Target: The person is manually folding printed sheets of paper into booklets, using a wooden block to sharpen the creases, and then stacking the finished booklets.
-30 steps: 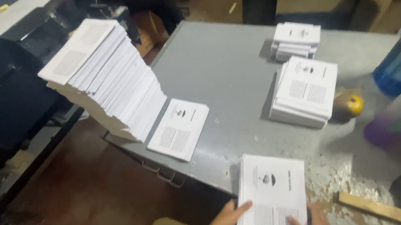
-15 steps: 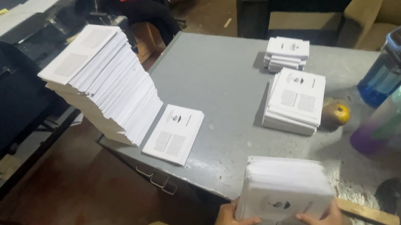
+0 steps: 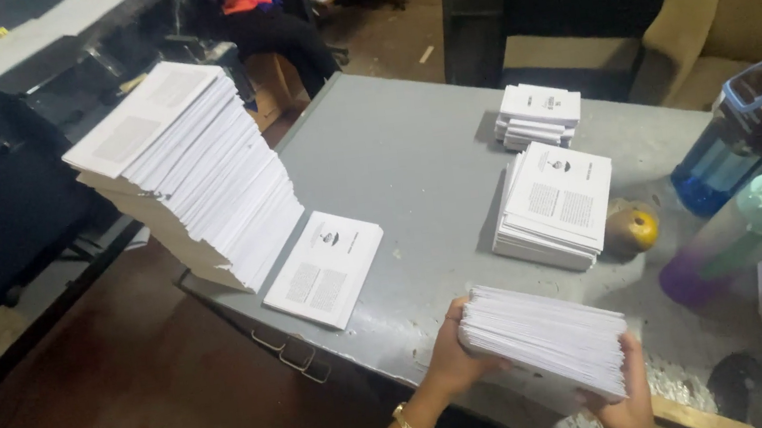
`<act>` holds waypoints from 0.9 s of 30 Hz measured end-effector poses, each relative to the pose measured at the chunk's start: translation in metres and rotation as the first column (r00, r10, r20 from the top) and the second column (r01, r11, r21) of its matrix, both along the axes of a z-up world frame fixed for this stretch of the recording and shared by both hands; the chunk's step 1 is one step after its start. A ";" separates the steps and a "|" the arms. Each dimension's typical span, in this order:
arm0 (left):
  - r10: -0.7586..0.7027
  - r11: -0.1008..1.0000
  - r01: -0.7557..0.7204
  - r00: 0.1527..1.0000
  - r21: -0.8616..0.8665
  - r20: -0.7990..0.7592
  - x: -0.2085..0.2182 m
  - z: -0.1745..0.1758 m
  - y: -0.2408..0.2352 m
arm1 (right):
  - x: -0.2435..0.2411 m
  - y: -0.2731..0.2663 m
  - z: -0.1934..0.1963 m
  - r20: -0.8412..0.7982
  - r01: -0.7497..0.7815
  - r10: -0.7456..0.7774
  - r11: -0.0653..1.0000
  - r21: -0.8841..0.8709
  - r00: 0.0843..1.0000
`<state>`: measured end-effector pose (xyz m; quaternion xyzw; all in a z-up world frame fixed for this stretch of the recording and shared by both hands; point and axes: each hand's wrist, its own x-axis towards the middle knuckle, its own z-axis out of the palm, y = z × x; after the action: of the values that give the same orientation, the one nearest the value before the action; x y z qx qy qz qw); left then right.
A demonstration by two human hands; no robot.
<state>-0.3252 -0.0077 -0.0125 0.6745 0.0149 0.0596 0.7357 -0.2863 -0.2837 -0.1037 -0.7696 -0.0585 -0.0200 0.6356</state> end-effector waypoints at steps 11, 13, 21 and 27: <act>-0.065 0.991 0.052 0.992 0.120 0.109 -0.017 -0.038 0.006 | 0.002 -0.028 -0.037 -0.277 -0.060 0.023 0.991 -0.123 0.961; -0.126 0.973 0.107 0.989 0.203 0.083 -0.017 -0.044 0.012 | 0.022 -0.068 -0.145 -0.162 -0.120 0.094 0.981 -0.153 0.982; 0.071 0.977 -0.051 0.994 0.208 -0.088 0.003 -0.102 0.010 | -0.003 0.011 -0.003 -0.033 0.015 -0.020 0.991 -0.130 0.999; 0.200 0.899 -0.308 0.921 -0.311 -0.333 0.018 -0.128 0.011 | 0.050 0.040 0.172 -0.435 -0.514 0.354 0.788 -0.337 0.828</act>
<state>-0.3069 0.0036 -0.1401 0.5227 0.2231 0.0517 0.8212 -0.2360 -0.2441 0.0681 -0.8485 -0.1262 0.2795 0.4314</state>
